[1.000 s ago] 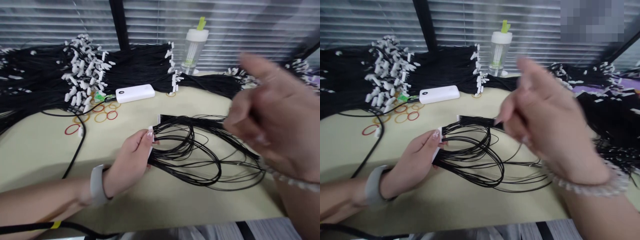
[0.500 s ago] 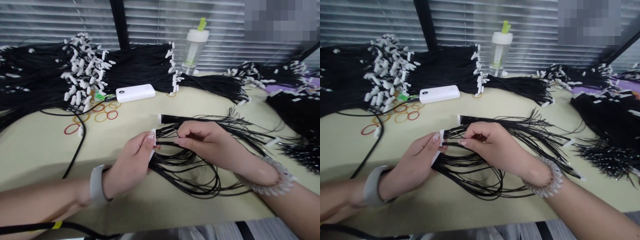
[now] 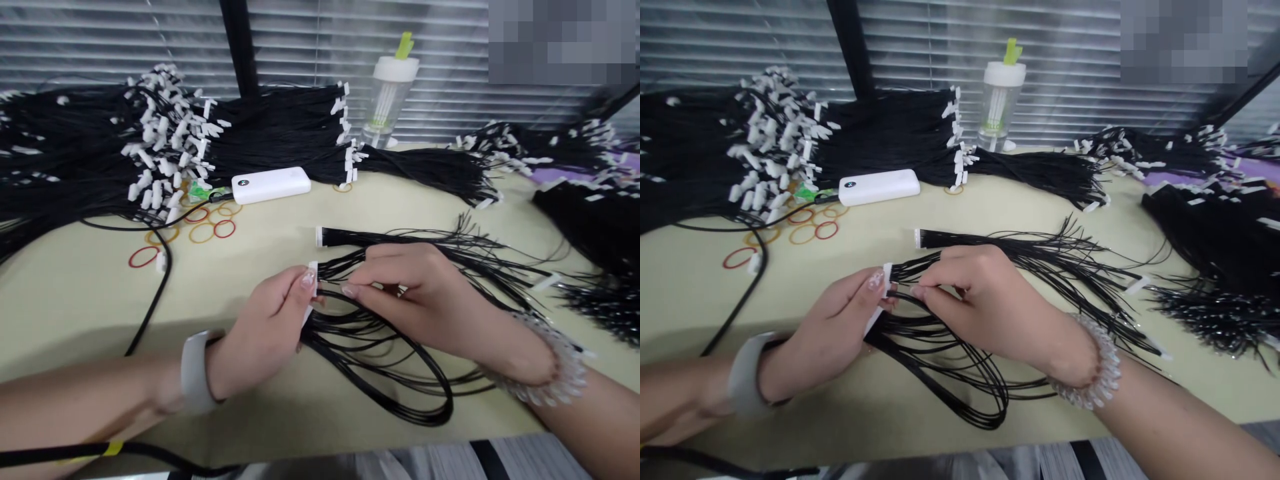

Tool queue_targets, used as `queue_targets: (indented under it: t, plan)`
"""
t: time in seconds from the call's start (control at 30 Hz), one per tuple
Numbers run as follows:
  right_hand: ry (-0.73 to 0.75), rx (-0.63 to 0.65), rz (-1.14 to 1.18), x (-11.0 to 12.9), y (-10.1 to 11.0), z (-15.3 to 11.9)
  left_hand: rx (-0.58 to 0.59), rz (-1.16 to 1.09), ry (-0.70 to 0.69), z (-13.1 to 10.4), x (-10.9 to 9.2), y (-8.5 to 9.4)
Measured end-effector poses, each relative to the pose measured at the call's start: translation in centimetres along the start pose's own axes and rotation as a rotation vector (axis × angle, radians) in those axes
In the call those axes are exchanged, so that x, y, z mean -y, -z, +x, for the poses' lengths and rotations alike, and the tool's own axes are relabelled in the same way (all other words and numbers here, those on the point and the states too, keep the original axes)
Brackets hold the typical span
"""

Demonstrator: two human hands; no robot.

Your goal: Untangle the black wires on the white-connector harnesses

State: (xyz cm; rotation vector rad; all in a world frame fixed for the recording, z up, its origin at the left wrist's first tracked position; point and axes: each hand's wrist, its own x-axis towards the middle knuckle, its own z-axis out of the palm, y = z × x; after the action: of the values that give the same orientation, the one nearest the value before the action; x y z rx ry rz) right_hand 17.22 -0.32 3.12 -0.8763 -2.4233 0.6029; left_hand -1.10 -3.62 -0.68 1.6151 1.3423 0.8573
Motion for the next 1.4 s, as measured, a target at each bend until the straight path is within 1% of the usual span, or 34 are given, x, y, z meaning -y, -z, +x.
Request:
queue_targets:
  t: [0.2,0.37,0.47,0.63,0.87,1.17,1.4]
  plan:
    - [0.039,0.031,-0.007,0.1,-0.02,0.0,0.017,0.013,-0.004,0.07,-0.32,-0.1]
    - [0.083,-0.03,-0.041,0.15,0.12,-0.02,0.027,0.009,-0.006,0.04,-0.31,-0.12]
    - [0.114,-0.019,-0.042,0.09,0.22,0.0,0.027,0.018,-0.009,0.01,-0.28,-0.08]
    - [0.122,-0.026,-0.068,-0.03,0.05,0.03,0.02,0.018,-0.03,0.02,-0.42,0.03]
    - [0.138,0.042,-0.125,0.06,0.17,-0.12,0.027,0.019,-0.047,0.01,-0.58,-0.02]
    - [0.141,0.067,-0.107,0.02,0.24,0.12,0.026,0.059,-0.073,0.09,-0.58,-0.12]
    - [0.132,-0.009,-0.241,0.27,-0.38,-0.12,0.041,0.11,-0.115,0.1,-0.52,-0.07]
